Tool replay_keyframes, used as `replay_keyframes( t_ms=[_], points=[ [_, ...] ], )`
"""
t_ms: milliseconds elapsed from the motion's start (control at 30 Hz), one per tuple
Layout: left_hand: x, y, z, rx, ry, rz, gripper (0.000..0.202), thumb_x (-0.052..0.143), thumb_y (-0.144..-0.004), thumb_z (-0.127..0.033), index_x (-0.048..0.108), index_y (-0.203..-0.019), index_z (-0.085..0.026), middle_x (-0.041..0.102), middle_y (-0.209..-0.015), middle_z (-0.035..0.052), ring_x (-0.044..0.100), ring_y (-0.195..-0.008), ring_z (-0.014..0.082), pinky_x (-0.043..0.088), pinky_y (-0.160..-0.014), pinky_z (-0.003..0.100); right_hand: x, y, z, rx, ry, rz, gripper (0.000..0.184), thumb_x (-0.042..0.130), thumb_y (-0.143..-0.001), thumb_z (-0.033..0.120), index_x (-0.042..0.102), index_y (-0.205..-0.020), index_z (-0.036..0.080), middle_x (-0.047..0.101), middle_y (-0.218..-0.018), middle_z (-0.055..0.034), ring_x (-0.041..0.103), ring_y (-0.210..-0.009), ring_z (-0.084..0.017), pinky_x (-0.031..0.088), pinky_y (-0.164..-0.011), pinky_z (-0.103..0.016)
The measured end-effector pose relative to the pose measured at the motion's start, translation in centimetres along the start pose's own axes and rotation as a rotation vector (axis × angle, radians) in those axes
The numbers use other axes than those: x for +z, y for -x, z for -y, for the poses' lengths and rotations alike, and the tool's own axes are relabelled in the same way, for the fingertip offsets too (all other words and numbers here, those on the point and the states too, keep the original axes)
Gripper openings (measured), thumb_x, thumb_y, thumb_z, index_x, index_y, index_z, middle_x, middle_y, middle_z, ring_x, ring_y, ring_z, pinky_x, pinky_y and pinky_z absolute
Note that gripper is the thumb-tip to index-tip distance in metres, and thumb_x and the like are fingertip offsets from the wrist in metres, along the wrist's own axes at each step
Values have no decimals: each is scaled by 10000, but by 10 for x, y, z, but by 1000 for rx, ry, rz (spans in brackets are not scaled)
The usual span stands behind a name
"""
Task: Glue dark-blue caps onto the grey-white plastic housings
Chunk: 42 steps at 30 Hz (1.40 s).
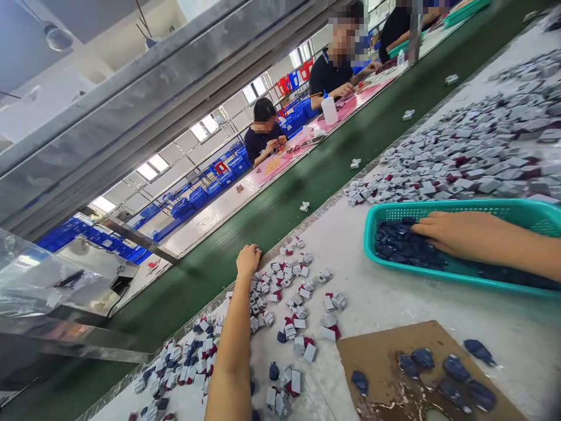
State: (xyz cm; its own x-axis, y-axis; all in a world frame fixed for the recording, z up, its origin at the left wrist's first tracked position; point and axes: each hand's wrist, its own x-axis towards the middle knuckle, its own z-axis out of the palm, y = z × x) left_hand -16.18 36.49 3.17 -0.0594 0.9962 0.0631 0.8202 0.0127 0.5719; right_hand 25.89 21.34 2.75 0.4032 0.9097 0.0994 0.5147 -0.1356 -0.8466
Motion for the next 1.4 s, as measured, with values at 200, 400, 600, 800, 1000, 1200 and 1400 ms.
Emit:
replay_keyframes(
  t_ms=[200,400,600,800,1000,1200,1400],
  points=[
    [-15,53,-11,-180,374,-118,274,594,-984,-397,622,-1097,-149,652,-966,38,623,-733,139,550,-636,291,-16,9,3,-116,122,199,55,717,-752,126,715,-698,125,570,-661,29,462,-675,-101,279,-660,-288],
    [-33,187,-36,-340,849,63,590,646,-735,-762,426,-807,-220,401,-598,-98,249,-407,29,170,-384,142,-27,79,22,-34,-100,429,376,510,-951,484,689,-1152,222,506,-592,50,433,-500,-102,332,-528,-251],
    [-24,306,-58,-533,1161,275,621,823,-557,-638,446,-814,-217,510,-668,-76,329,-418,29,189,-328,104,-9,153,14,114,-269,925,570,685,-749,661,706,-1112,221,628,-688,-14,535,-492,-128,488,-497,-269],
    [1,347,-63,-505,1264,267,559,872,-638,-602,586,-866,-179,598,-679,-32,656,-624,145,464,-347,147,1,174,-22,-643,170,732,344,458,-1009,500,723,-1131,318,759,-1003,-26,743,-832,-202,592,-652,-284],
    [17,364,-68,-526,1403,218,554,888,-675,-525,703,-1079,-193,656,-811,14,661,-759,149,490,-393,130,10,216,-23,-1066,418,393,372,270,-1083,245,639,-1063,202,726,-944,-49,717,-794,-171,544,-669,-303],
    [33,373,-77,-566,1420,75,518,825,-731,-580,771,-1041,-169,567,-731,-10,410,-515,38,266,-360,95,19,229,-20,-1004,531,541,312,328,-1049,145,495,-793,209,545,-762,-10,597,-665,-171,428,-601,-322],
    [37,372,-74,-480,1309,-12,605,699,-762,-723,771,-922,-144,447,-594,-54,247,-458,22,217,-428,147,21,230,-17,-823,390,615,375,235,-1090,309,443,-792,215,532,-740,4,574,-653,-163,371,-592,-310]
  ],
)
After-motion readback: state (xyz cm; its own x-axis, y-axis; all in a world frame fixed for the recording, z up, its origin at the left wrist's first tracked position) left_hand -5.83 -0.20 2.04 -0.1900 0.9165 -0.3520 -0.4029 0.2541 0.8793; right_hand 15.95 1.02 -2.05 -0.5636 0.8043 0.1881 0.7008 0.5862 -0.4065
